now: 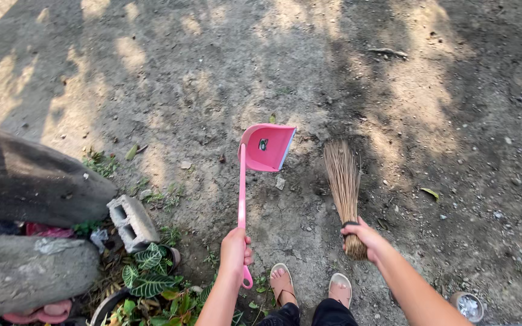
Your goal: The person sweeps leaves and debris from the dirt ground into a pile using a hand broom and a pink dustpan.
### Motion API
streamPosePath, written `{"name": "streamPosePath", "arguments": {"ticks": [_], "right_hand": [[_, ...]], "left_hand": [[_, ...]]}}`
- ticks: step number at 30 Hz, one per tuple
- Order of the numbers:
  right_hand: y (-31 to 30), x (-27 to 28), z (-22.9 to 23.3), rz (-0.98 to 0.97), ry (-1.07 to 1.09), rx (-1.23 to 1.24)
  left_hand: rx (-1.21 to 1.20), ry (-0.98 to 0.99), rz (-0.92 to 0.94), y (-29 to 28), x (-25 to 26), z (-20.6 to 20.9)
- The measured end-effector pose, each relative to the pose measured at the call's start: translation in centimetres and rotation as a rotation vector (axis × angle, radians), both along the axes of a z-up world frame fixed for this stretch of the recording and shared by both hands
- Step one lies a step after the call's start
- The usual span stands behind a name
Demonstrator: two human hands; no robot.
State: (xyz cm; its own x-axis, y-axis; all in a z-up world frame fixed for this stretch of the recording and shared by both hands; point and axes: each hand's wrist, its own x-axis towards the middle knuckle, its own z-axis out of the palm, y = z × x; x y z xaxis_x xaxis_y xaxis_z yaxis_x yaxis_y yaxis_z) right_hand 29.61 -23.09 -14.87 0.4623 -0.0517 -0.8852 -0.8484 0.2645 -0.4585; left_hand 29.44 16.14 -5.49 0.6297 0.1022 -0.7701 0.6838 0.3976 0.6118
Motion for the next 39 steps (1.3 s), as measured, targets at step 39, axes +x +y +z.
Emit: {"name": "streamPosePath", "arguments": {"ticks": [39], "right_hand": [[-5.6,-26.7,-3.9,-0.827,-0.006,0.532]], "left_hand": [[0.004,0.085,-0.49,-19.9,-9.6,-1.2]]}}
